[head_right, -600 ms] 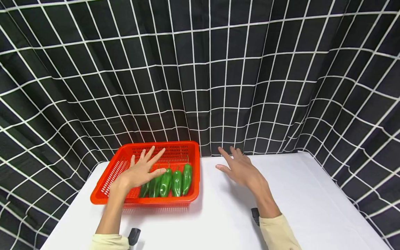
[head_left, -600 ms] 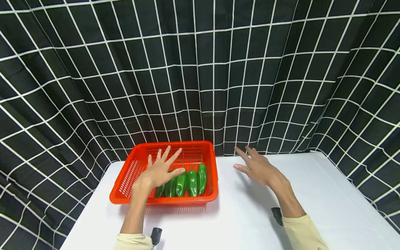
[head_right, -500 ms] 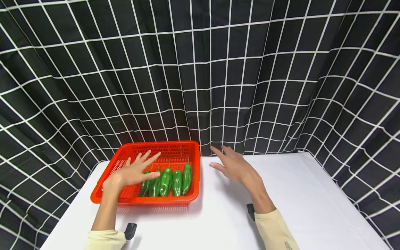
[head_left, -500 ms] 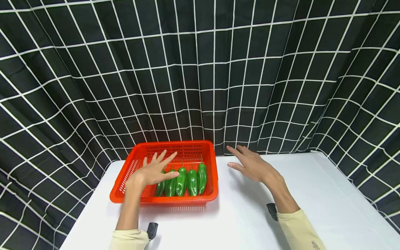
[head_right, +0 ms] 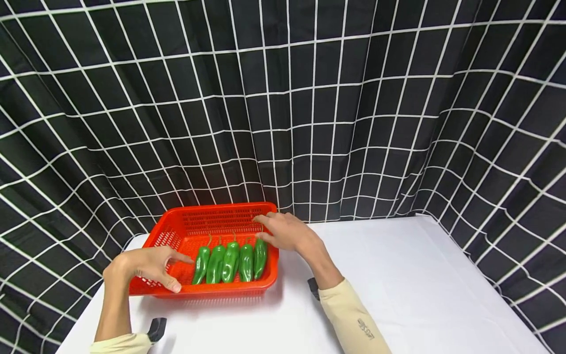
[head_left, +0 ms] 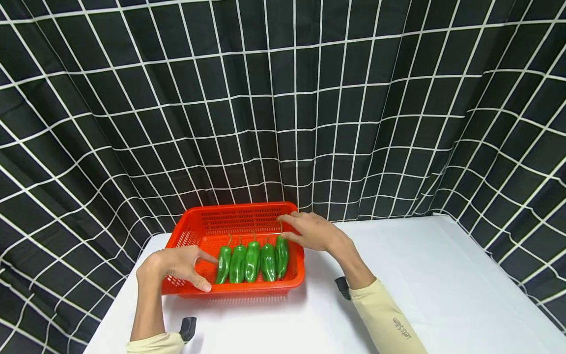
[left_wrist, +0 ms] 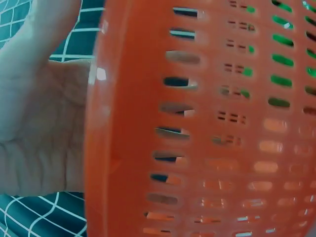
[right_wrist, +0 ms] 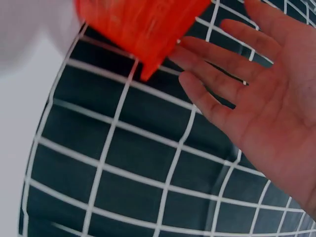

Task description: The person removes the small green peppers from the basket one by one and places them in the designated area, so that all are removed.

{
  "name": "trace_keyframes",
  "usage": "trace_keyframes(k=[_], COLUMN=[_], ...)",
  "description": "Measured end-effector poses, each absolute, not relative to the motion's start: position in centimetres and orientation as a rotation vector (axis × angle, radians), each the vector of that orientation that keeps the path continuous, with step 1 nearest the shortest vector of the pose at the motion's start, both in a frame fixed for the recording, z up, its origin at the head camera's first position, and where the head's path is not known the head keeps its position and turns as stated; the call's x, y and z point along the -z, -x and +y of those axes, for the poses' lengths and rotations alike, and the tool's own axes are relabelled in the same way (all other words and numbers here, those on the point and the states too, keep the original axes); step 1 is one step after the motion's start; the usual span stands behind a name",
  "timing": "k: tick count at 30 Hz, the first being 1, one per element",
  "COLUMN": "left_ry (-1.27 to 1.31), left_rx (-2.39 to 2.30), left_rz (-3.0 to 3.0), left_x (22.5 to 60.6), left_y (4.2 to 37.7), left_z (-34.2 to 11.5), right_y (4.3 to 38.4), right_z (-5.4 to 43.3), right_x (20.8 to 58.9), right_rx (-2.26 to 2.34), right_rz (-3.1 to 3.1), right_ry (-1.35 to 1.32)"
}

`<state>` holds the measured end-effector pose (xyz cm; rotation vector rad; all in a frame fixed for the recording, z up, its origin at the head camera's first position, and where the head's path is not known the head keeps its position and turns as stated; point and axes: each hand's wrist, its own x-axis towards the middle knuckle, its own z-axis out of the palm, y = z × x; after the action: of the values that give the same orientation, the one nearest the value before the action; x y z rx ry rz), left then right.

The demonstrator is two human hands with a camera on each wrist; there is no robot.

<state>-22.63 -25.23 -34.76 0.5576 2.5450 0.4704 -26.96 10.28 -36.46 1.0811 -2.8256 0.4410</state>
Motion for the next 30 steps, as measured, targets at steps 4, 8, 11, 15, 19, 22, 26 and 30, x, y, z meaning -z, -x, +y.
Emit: trace_keyframes(k=[4, 8, 11, 15, 19, 22, 26, 30], left_ry=[-0.590, -0.541, -0.521, -0.494, -0.457, -0.436, -0.424, -0.424], left_rx=[-0.520, -0.484, -0.434, -0.415, -0.407, -0.418, -0.436, -0.460], left_rz=[2.473, 2.459, 2.476, 2.486, 2.494, 2.501, 2.503, 2.496], left_x=[34.9, 35.0, 35.1, 35.2, 35.4, 35.6, 35.7, 35.8], left_y=[22.5, 22.5, 22.6, 22.7, 22.4, 22.3, 22.2, 22.0], left_z=[-24.6, -24.3, -24.3, -24.2, -24.3, -24.2, -24.0, -23.8], right_y=[26.8, 26.5, 26.2, 25.9, 25.7, 25.4, 25.1, 24.6], right_z=[9.5, 9.1, 8.9, 8.4, 7.3, 6.6, 6.0, 5.7], right_x=[37.1, 37.3, 37.4, 37.6, 38.1, 38.6, 38.9, 39.1], right_rx=[-0.421, -0.411, -0.387, -0.356, -0.332, -0.298, -0.200, -0.130], right_rz=[-2.792, -2.776, -2.793, -2.794, -2.800, -2.838, -2.899, -2.928], right_ry=[-1.093, -1.117, -1.119, -1.165, -1.226, -1.223, -1.166, -1.107])
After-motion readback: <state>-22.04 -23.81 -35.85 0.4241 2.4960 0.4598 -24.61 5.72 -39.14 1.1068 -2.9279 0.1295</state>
